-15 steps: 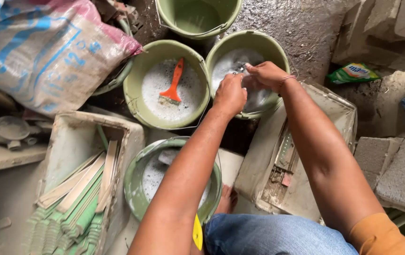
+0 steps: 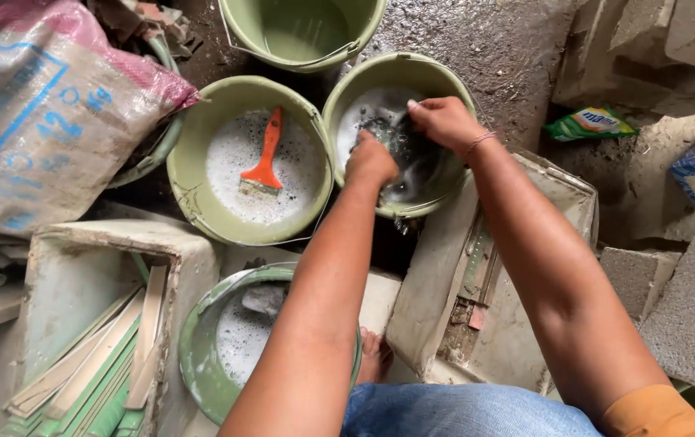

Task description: Scrubbing small rectangular tiles in buckets of soapy water and stacking them.

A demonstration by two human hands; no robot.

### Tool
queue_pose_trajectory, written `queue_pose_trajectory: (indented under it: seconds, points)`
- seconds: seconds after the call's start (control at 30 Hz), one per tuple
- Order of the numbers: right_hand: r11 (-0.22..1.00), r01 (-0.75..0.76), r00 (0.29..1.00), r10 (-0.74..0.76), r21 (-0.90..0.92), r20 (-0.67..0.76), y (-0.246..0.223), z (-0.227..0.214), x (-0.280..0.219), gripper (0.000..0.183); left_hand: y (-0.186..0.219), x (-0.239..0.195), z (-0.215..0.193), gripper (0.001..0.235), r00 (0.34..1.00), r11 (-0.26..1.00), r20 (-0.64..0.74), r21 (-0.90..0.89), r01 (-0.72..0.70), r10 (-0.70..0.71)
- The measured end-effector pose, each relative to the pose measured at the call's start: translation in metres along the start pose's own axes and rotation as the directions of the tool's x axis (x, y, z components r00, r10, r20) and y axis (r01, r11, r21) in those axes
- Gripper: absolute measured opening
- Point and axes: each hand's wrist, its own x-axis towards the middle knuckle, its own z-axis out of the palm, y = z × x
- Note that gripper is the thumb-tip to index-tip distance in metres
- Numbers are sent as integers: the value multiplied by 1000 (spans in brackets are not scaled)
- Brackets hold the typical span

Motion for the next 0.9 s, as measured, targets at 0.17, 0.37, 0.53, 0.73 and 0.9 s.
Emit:
queue_pose_trajectory:
  seconds: [0.17, 0.37, 0.53, 0.73, 0.9]
  points:
    - [986, -133, 977, 148, -105, 156, -69, 1, -63, 59, 19, -38, -37, 52, 999, 999, 48, -44, 14, -12]
    - [929, -48, 999, 42, -367, -25, 0, 1, -1, 57, 20, -47, -46, 23, 973, 730, 214, -650, 210, -90]
    - [929, -175, 984, 154, 327, 90, -58, 3, -57, 55, 26, -68, -71, 27, 957, 628, 279, -732, 266, -81]
    - [968, -39, 997, 23, -248, -69, -46, 5, -48, 55, 21, -49, -56, 34, 925, 564, 369, -747, 352, -89]
    - [966, -18, 1000, 14, -257, -18, -39, 4, -50, 83, 17, -55, -41, 16, 983, 717, 134, -673, 182, -124]
